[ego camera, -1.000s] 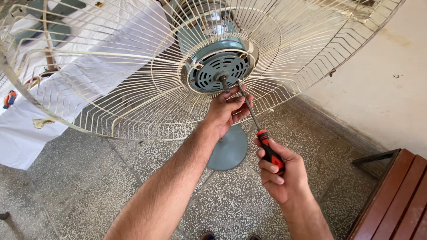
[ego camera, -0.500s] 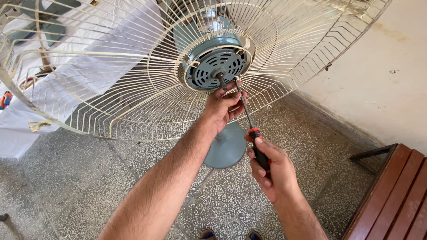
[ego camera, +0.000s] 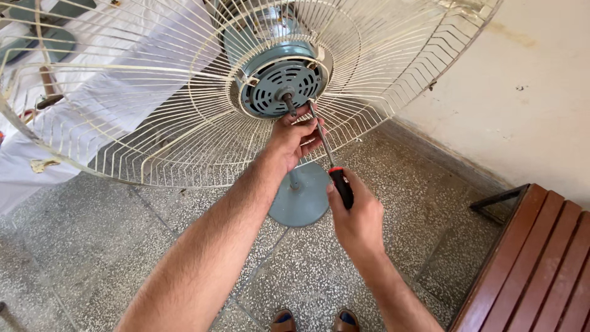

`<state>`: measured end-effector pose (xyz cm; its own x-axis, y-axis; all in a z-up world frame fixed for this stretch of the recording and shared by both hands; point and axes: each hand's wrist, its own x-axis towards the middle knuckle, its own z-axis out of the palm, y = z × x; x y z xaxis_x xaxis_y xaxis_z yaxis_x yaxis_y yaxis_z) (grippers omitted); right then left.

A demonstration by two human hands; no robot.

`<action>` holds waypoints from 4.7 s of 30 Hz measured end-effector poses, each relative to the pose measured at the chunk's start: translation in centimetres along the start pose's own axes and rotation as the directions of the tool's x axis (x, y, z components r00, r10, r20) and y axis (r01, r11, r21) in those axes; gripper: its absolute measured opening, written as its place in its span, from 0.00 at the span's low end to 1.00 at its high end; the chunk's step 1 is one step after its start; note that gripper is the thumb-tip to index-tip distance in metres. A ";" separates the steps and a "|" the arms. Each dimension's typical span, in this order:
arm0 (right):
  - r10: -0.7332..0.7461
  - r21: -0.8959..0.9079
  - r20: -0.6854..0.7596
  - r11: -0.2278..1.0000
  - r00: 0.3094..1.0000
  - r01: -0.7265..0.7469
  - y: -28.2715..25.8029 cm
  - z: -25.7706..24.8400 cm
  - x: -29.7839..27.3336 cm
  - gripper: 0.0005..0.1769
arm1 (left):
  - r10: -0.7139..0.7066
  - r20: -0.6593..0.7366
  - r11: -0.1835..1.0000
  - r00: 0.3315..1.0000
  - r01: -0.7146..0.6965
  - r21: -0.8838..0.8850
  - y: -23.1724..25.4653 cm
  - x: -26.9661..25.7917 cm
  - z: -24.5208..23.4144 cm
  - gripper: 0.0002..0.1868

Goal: The person uses a screwdriver to loosen and remove the central nut on a standing electric fan, then removes the fan blades and places them on a nearby bed. The person continues to unscrew and adjust parts of the fan motor housing and cage.

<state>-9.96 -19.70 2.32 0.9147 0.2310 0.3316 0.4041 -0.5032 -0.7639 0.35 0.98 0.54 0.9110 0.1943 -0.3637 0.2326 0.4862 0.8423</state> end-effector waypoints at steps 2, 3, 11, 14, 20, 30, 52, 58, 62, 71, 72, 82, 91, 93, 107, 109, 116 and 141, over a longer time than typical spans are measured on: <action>0.235 0.425 0.142 0.863 0.962 -0.274 0.2 -0.4 0.2 0.23 | -0.013 -0.018 1.000 1.000 0.013 0.004 0.1 0.2 -0.1 0.18; 0.316 0.590 0.247 0.701 0.916 -0.401 0.3 -0.7 0.6 0.23 | -0.017 -0.025 1.000 1.000 0.017 0.000 0.2 0.4 -0.1 0.18; 0.036 0.080 -0.024 0.996 0.999 -0.034 -1.2 -1.3 0.0 0.23 | 0.015 -0.050 1.000 0.999 -0.016 -0.019 -0.8 0.7 0.1 0.18; 0.069 0.022 0.018 0.997 0.997 -0.070 -1.2 -0.8 -0.2 0.22 | 0.024 -0.033 0.999 0.999 -0.025 -0.025 -0.8 0.7 0.0 0.17; 0.401 0.767 0.571 0.051 0.716 -0.640 -0.4 -1.9 1.0 0.27 | 0.015 0.033 1.000 0.999 -0.015 -0.013 0.1 0.0 -0.3 0.17; 0.048 -0.283 0.049 0.959 0.998 -0.032 -0.5 -1.2 0.0 0.26 | 0.005 0.023 1.000 1.000 -0.004 -0.017 0.0 0.2 -0.1 0.18; 0.388 0.728 0.622 0.032 0.680 -0.685 -0.9 -2.3 2.2 0.24 | 0.002 0.004 0.999 1.000 -0.002 -0.052 -0.4 1.1 -0.7 0.15; 0.008 -0.043 -0.056 0.999 0.998 -0.010 -1.0 -1.3 1.3 0.23 | 0.019 -0.040 0.996 0.999 -0.023 -0.081 -0.9 0.9 0.0 0.15; 0.295 0.722 0.638 0.094 0.712 -0.686 1.1 -0.9 2.0 0.24 | 0.017 -0.003 0.996 1.000 -0.017 -0.088 -0.8 0.8 -0.4 0.14; 0.061 -0.079 0.000 0.995 0.998 -0.061 0.2 0.6 0.3 0.26 | 0.038 0.000 0.997 0.999 -0.038 -0.074 -0.8 1.1 -0.1 0.15; 0.109 -0.116 0.011 0.987 0.994 -0.107 0.0 0.6 0.4 0.24 | 0.036 0.010 0.996 0.999 -0.036 -0.079 -0.9 1.1 -0.3 0.14; 0.466 0.287 0.170 0.820 0.868 -0.496 0.2 -0.7 1.9 0.23 | 0.001 -0.019 0.994 1.000 -0.003 -0.112 -1.0 1.6 -0.4 0.15; 0.563 0.555 0.422 0.460 0.711 -0.693 -1.5 -0.3 2.3 0.22 | 0.001 0.013 0.998 1.000 0.000 -0.069 -0.8 1.4 -1.0 0.15; 0.505 0.681 0.593 0.102 0.627 -0.725 -1.5 -1.0 2.4 0.22 | 0.011 0.021 0.996 1.000 -0.009 -0.089 -0.8 1.4 -1.0 0.14; 0.200 -0.118 0.056 0.974 0.978 -0.192 -0.6 -0.4 1.9 0.20 | 0.020 0.000 0.995 1.000 -0.020 -0.102 -1.2 1.5 -0.6 0.16; 0.261 -0.077 0.070 0.964 0.963 -0.256 -0.7 -0.2 2.1 0.20 | 0.020 -0.007 0.995 1.000 -0.020 -0.101 -1.1 1.4 -0.6 0.15; 0.531 0.636 0.627 0.075 0.570 -0.768 -0.7 -2.1 3.7 0.21 | 0.022 0.008 0.991 1.000 -0.021 -0.130 -1.2 1.5 -0.8 0.14; 0.593 0.406 0.328 0.615 0.735 -0.676 -2.4 -0.7 3.2 0.22 | 0.035 -0.004 0.993 0.999 -0.035 -0.110 -0.6 0.6 -0.1 0.14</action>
<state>-8.05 -18.37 5.62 0.9091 0.1447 -0.3906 -0.3743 -0.1278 -0.9185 0.70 0.90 -0.17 0.9172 0.2147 -0.3355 0.1613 0.5702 0.8055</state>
